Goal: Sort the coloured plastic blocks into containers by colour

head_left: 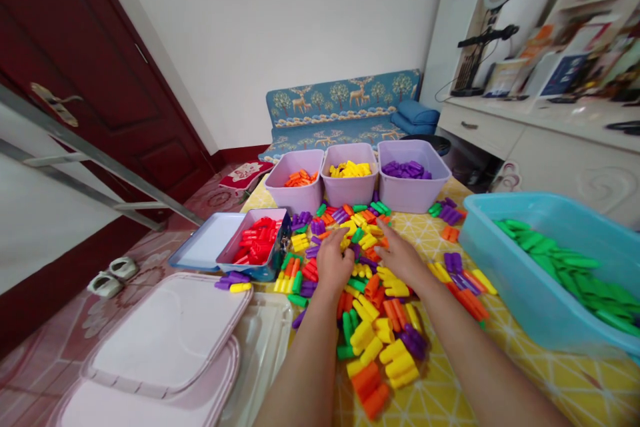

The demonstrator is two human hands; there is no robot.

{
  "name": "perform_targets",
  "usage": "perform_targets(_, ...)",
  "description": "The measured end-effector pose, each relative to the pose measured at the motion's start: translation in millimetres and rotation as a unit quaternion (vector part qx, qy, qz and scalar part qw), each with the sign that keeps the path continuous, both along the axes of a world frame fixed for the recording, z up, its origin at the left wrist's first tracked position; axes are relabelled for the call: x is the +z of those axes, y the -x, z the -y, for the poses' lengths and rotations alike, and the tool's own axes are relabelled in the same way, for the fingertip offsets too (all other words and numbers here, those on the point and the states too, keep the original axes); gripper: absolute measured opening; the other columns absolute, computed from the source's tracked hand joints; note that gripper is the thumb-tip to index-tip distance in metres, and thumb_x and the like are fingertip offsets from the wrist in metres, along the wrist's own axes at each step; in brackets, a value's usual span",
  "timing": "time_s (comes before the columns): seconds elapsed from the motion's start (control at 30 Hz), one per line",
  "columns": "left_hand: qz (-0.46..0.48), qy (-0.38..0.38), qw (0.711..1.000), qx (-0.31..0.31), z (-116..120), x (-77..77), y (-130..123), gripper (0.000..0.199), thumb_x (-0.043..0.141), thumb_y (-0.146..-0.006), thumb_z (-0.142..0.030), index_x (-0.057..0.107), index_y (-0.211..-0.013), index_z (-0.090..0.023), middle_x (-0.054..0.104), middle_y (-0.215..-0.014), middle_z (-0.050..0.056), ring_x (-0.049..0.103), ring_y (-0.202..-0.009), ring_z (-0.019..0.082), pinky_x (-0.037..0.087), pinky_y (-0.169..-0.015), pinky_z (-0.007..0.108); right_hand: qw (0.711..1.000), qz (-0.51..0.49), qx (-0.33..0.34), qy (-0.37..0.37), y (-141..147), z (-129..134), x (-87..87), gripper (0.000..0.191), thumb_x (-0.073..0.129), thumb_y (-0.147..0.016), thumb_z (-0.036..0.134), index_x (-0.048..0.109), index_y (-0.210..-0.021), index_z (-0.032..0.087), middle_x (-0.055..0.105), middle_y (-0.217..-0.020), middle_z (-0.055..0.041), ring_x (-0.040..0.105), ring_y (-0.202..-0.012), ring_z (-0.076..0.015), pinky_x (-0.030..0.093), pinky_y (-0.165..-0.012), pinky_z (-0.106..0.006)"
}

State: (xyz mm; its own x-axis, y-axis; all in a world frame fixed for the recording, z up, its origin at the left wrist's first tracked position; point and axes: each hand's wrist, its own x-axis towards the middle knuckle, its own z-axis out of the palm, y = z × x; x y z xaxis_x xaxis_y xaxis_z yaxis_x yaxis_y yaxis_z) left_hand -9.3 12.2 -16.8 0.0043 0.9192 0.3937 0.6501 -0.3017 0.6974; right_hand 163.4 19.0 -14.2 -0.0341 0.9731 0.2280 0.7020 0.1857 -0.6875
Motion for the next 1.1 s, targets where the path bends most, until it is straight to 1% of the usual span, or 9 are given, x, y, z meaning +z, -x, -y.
perform_targets(0.1, 0.007, 0.011, 1.0, -0.023, 0.7, 1.3, 0.3, 0.054, 0.05, -0.068, -0.005, 0.063, -0.12, -0.016, 0.066, -0.122, 0.01, 0.057, -0.117, 0.027, 0.042, -0.105, 0.043, 0.998, 0.06, 0.031, 0.012, 3.7, 5.1, 0.6, 0.062, 0.059, -0.08, 0.022, 0.043, -0.14, 0.02, 0.057, -0.134, -0.0131, 0.059, -0.117, -0.0294, 0.046, -0.097, -0.043)
perform_targets(0.27, 0.05, 0.005, 0.995, -0.089, 3.1, 3.3, -0.8, 0.054, 0.048, -0.065, -0.002, 0.067, -0.113, -0.017, 0.068, -0.115, 0.008, 0.06, -0.112, 0.024, 0.043, -0.103, 0.041, 0.991, 0.118, 0.063, 0.001, 11.3, 13.1, -0.5, 0.041, 0.062, -0.08, 0.026, 0.062, -0.12, 0.018, 0.067, -0.118, -0.0128, 0.063, -0.107, -0.0302, 0.047, -0.092, -0.041)
perform_targets(0.5, 0.197, -0.027, 0.977, -0.071, 1.4, -1.2, -4.2, 0.047, 0.062, -0.079, -0.021, 0.057, -0.125, -0.018, 0.061, -0.129, 0.011, 0.055, -0.121, 0.025, 0.043, -0.104, 0.042, 0.997, -0.061, 0.051, -0.01, 13.3, 13.9, -0.3, 0.036, 0.054, -0.082, 0.027, 0.061, -0.116, 0.019, 0.071, -0.086, -0.005, 0.067, -0.076, -0.0214, 0.051, -0.072, -0.033)
perform_targets(0.6, 0.249, -0.001, 0.965, -0.079, 1.5, -3.3, -5.7, 0.042, 0.057, -0.087, -0.033, 0.055, -0.127, -0.019, 0.062, -0.126, 0.011, 0.061, -0.113, 0.025, 0.05, -0.095, 0.04, 0.984, -0.173, 0.044, 0.014, 16.0, 16.2, 4.5, 0.034, 0.05, -0.084, 0.033, 0.061, -0.113, 0.018, 0.065, -0.067, -0.0001, 0.063, -0.059, -0.0182, 0.049, -0.059, -0.029)
perform_targets(0.7, 0.266, 0.019, 0.961, -0.07, 3.8, 0.1, -6.8, 0.038, 0.044, -0.094, -0.039, 0.059, -0.122, -0.018, 0.067, -0.116, 0.011, 0.065, -0.103, 0.024, 0.056, -0.083, 0.037, 0.97, -0.24, 0.034, 0.019, 19.2, 19.3, 11.3, 0.037, 0.051, -0.085, 0.046, 0.063, -0.104, 0.017, 0.067, -0.073, -0.0021, 0.062, -0.06, -0.0183, 0.049, -0.057, -0.029)
perform_targets(0.8, 0.275, 0.022, 0.96, -0.044, 5.8, 5.5, -7.4, 0.037, 0.044, -0.093, -0.039, 0.063, -0.115, -0.016, 0.068, -0.111, 0.01, 0.066, -0.099, 0.023, 0.058, -0.077, 0.034, 0.974, -0.221, 0.033, -0.02, 21.5, 19.9, 12.8, 0.037, 0.051, -0.085, 0.05, 0.067, -0.09, 0.017, 0.069, -0.084, -0.0057, 0.065, -0.078, -0.0214, 0.051, -0.072, -0.033)
perform_targets(0.9, 0.272, 0.037, 0.961, -0.039, 5.2, 5.5, -7.2, 0.034, 0.046, -0.092, -0.033, 0.06, -0.118, -0.017, 0.069, -0.102, 0.008, 0.068, -0.081, 0.019, 0.058, -0.069, 0.031, 0.974, -0.221, 0.044, -0.029, 22.8, 17.9, 6.3, 0.033, 0.057, -0.082, 0.046, 0.067, -0.097, 0.018, 0.07, -0.098, -0.0065, 0.065, -0.093, -0.0228, 0.05, -0.085, -0.035)
perform_targets(1.0, 0.231, 0.035, 0.972, -0.026, 2.5, -0.5, -5.4, 0.038, 0.052, -0.088, -0.024, 0.052, -0.126, -0.02, 0.068, -0.085, 0.003, 0.064, -0.067, 0.015, 0.055, -0.065, 0.028, 0.969, -0.245, 0.042, 0.012, 23.5, 16.1, -1.8, 0.036, 0.064, -0.077, 0.042, 0.062, -0.104, 0.019, 0.071, -0.093, -0.0048, 0.067, -0.084, -0.0219, 0.053, -0.076, -0.035)
perform_targets(1.1, 0.181, 0.021, 0.983, 0.012, -0.8, -7.5, -3.2, 0.043, 0.056, -0.081, -0.013, 0.05, -0.123, -0.018, 0.066, -0.08, 0.001, 0.063, -0.068, 0.015, 0.054, -0.069, 0.029, 0.966, -0.253, 0.04, 0.027, 23.7, 15.9, -4.8, 0.029, 0.066, -0.073, 0.041, 0.06, -0.092, 0.019, 0.069, -0.078, -0.0024, 0.066, -0.072, -0.0207, 0.054, -0.066, -0.032)
